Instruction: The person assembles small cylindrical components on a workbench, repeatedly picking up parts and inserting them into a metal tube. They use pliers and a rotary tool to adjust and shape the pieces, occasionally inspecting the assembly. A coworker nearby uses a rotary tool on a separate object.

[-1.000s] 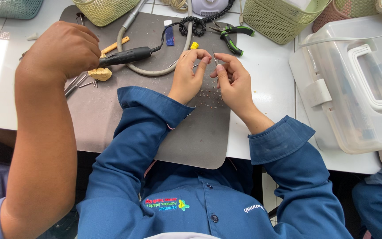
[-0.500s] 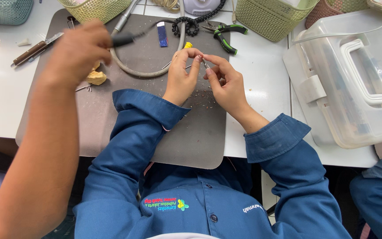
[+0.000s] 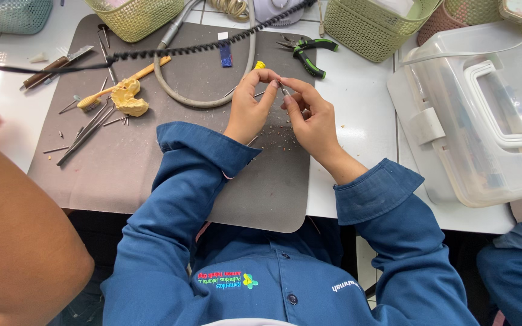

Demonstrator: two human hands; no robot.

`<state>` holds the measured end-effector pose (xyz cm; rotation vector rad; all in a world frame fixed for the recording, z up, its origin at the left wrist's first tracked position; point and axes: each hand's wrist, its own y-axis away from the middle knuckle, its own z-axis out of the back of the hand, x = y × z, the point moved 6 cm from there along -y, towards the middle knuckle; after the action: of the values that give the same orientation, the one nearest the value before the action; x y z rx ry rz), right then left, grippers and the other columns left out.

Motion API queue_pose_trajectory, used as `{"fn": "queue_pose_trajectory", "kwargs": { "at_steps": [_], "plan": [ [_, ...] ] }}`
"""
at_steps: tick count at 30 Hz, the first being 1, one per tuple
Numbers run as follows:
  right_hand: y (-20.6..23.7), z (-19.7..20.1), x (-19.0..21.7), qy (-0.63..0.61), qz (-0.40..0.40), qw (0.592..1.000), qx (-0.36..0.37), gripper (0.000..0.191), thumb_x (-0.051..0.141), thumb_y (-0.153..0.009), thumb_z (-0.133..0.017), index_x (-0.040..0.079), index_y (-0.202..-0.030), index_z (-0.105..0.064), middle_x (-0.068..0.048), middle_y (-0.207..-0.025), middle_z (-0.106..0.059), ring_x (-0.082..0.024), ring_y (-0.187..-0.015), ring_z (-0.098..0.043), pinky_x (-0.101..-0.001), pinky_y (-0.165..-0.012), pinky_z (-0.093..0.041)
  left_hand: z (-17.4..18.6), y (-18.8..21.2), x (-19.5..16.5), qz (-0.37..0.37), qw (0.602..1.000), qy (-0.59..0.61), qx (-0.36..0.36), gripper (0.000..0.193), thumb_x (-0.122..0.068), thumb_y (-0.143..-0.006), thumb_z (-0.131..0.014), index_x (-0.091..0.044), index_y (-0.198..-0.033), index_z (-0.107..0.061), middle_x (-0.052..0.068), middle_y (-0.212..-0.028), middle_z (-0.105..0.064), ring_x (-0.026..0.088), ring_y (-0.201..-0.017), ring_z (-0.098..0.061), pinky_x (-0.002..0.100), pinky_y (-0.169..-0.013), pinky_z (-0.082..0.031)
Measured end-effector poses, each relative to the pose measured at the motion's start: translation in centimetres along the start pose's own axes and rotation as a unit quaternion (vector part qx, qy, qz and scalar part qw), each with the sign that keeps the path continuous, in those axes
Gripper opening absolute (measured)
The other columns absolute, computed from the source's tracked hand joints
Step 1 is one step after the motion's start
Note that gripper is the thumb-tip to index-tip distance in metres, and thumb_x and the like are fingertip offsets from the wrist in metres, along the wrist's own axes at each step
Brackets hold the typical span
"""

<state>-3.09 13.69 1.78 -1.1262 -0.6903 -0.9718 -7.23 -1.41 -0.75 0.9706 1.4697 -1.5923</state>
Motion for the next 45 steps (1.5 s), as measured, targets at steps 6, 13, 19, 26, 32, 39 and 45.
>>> {"fn": "queue_pose_trajectory", "kwargs": {
  "at_steps": [6,13,19,26,32,39,45],
  "plan": [
    [0.1,-0.1,-0.2,-0.014,0.002,1.000,-0.001,0.032,0.005,-0.106,-0.063,0.014,-0.137,-0.064,0.000,-0.088,-0.070,-0.004,-0.078,-0.063,-0.0198,-0.059,-0.044,-0.4,-0.2,1.7,0.037,0.993,0.109,0.001,0.012,-0.011,-0.103,-0.063,-0.003,-0.112,-0.067,0.003,-0.109,-0.070,0.013,-0.110,-0.062,0.031,-0.102,-0.048],
    [0.0,-0.1,0.1,-0.034,0.006,0.999,-0.005,0.031,0.005,-0.107,-0.062,0.013,-0.138,-0.063,-0.001,-0.092,-0.070,-0.004,-0.079,-0.064,-0.0192,-0.062,-0.048,-0.5,-0.2,2.0,0.054,0.984,0.172,0.010,0.012,-0.011,-0.102,-0.066,-0.005,-0.113,-0.067,0.001,-0.111,-0.068,0.012,-0.108,-0.058,0.030,-0.100,-0.048],
    [0.0,0.0,0.0,-0.031,-0.004,0.999,-0.009,0.031,0.005,-0.107,-0.062,0.014,-0.137,-0.063,0.000,-0.089,-0.070,-0.003,-0.075,-0.062,-0.0192,-0.061,-0.047,-0.5,-0.1,2.0,0.062,0.983,0.174,0.007,0.013,-0.010,-0.101,-0.068,-0.005,-0.113,-0.068,0.000,-0.110,-0.068,0.011,-0.107,-0.058,0.029,-0.098,-0.048],
    [0.0,-0.1,0.2,-0.040,0.005,0.999,-0.001,0.032,0.004,-0.107,-0.061,0.013,-0.138,-0.062,0.000,-0.090,-0.069,-0.004,-0.081,-0.065,-0.0192,-0.062,-0.047,-0.5,-0.2,2.0,0.065,0.978,0.196,0.005,0.012,-0.010,-0.102,-0.068,-0.004,-0.113,-0.068,0.000,-0.109,-0.069,0.010,-0.105,-0.059,0.028,-0.097,-0.048],
    [0.1,-0.2,0.1,-0.045,0.007,0.999,0.007,0.032,0.004,-0.108,-0.060,0.011,-0.139,-0.060,0.000,-0.089,-0.068,-0.005,-0.082,-0.065,-0.0190,-0.062,-0.046,-0.4,-0.2,1.7,0.073,0.973,0.217,0.008,0.011,-0.009,-0.102,-0.066,-0.005,-0.112,-0.067,0.001,-0.109,-0.069,0.010,-0.105,-0.061,0.028,-0.097,-0.050],
    [0.0,-0.1,-0.1,-0.042,0.014,0.999,0.002,0.032,0.005,-0.109,-0.058,0.012,-0.140,-0.059,0.000,-0.088,-0.067,-0.005,-0.084,-0.067,-0.0191,-0.063,-0.050,-0.7,-0.2,1.5,0.062,0.970,0.233,0.023,0.005,-0.007,-0.104,-0.060,-0.007,-0.109,-0.060,0.002,-0.105,-0.065,0.011,-0.105,-0.061,0.028,-0.098,-0.047],
    [0.1,-0.1,-0.4,-0.039,0.005,0.999,-0.002,0.032,0.005,-0.108,-0.059,0.011,-0.140,-0.059,-0.001,-0.088,-0.066,-0.005,-0.079,-0.064,-0.0197,-0.061,-0.047,-0.6,-0.3,1.8,0.024,0.976,0.215,0.040,0.008,-0.010,-0.107,-0.048,-0.009,-0.100,-0.051,0.003,-0.097,-0.062,0.010,-0.099,-0.054,0.028,-0.099,-0.042]
  ]
}}
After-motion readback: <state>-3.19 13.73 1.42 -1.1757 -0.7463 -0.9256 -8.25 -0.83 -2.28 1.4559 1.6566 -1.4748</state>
